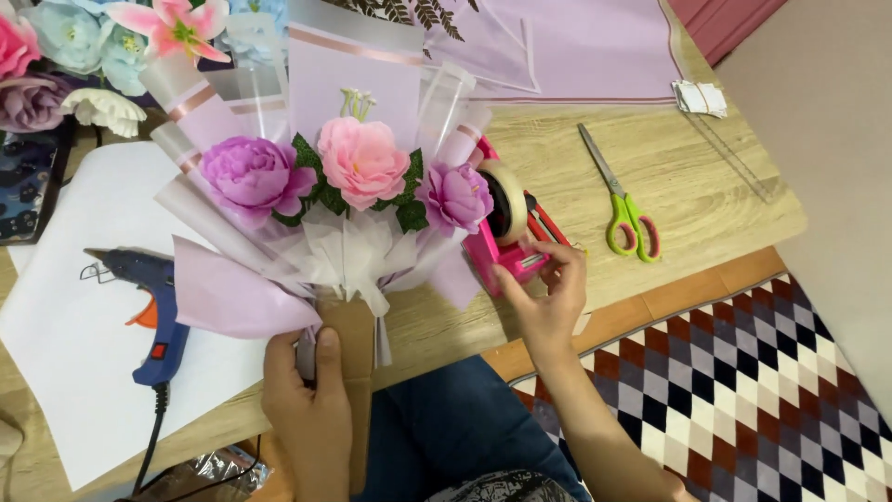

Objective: Wrapping a small bouquet of artificial flowers with decorative paper and tape at a design station.

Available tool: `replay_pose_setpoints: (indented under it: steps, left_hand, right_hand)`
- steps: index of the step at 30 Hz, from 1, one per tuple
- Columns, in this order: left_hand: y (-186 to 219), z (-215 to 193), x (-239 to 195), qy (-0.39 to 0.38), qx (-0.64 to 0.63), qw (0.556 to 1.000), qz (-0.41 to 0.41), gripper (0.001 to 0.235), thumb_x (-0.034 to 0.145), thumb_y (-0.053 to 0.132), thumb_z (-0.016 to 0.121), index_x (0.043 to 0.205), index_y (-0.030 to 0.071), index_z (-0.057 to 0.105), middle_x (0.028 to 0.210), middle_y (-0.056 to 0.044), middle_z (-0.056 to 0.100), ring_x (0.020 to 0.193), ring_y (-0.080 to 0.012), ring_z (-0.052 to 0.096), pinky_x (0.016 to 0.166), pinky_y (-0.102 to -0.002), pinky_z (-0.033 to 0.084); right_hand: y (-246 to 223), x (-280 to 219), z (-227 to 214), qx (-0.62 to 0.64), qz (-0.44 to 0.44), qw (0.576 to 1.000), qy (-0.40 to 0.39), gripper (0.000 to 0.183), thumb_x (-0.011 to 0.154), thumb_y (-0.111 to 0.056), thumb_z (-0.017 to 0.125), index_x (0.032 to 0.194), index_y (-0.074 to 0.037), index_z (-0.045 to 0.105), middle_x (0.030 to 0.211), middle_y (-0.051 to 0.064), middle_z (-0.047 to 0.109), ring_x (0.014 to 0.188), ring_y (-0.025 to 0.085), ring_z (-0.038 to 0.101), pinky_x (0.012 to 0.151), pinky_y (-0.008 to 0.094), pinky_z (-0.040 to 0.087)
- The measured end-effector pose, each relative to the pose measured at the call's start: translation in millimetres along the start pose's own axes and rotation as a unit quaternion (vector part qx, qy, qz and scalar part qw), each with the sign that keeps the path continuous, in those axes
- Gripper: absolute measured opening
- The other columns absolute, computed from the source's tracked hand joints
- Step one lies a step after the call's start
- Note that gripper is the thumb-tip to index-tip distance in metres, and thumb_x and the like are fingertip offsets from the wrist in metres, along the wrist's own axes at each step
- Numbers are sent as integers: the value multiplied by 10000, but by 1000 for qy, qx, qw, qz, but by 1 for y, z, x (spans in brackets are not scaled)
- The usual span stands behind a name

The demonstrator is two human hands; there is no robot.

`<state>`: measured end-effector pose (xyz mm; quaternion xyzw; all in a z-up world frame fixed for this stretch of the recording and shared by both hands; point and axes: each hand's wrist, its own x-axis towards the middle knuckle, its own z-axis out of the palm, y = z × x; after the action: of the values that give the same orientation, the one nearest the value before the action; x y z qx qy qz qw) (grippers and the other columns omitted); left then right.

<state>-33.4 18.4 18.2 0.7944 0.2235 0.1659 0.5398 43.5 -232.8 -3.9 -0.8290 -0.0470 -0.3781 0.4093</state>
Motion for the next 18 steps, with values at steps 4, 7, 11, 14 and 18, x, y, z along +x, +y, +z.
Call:
replay_pose_setpoints:
  steps: [4,7,11,14,18]
  left_hand:
    - [-15,5,-5,16,-13,1000,19,331,999,316,613,1190,49,654,1057,-87,680,983,-250,610,867,-367,467]
    - [-18,7,-5,15,-20,1000,15,321,1006,306,616,1179,38,643,1048,-97,672,978,-254,601,876,-369,465]
    - [-19,10,-7,20,-18,999,17,297,1008,285,640,1167,34,648,1037,-104,679,954,-262,602,842,-376,471]
    - [-20,11,-7,24,-30,999,5,305,1012,281,628,1192,36,642,1049,-103,664,970,-255,593,860,-365,468]
    - [-25,12,-5,26,-33,999,13,291,1019,264,629,1198,37,643,1022,-90,658,934,-236,584,839,-354,472]
  right_hand:
    - [-19,15,-26,-30,102,990,-94,620,798,-304,854,1297,-88,556,1187,54,643,946,169,603,812,290,505]
    - [-19,37,-39,-49,159,979,-119,419,901,-335,739,1249,-125,634,1165,21,630,817,122,547,751,265,480]
    - [0,62,-33,-62,213,948,-228,270,974,-356,680,870,-149,819,857,-25,633,870,111,461,788,263,412]
    - [-8,65,-29,-73,260,931,-247,134,932,-304,756,885,-200,825,863,-18,538,754,97,457,757,264,438]
    - [-21,55,-26,2,312,930,-195,147,946,-222,748,818,-153,763,847,-10,578,729,106,503,710,256,414]
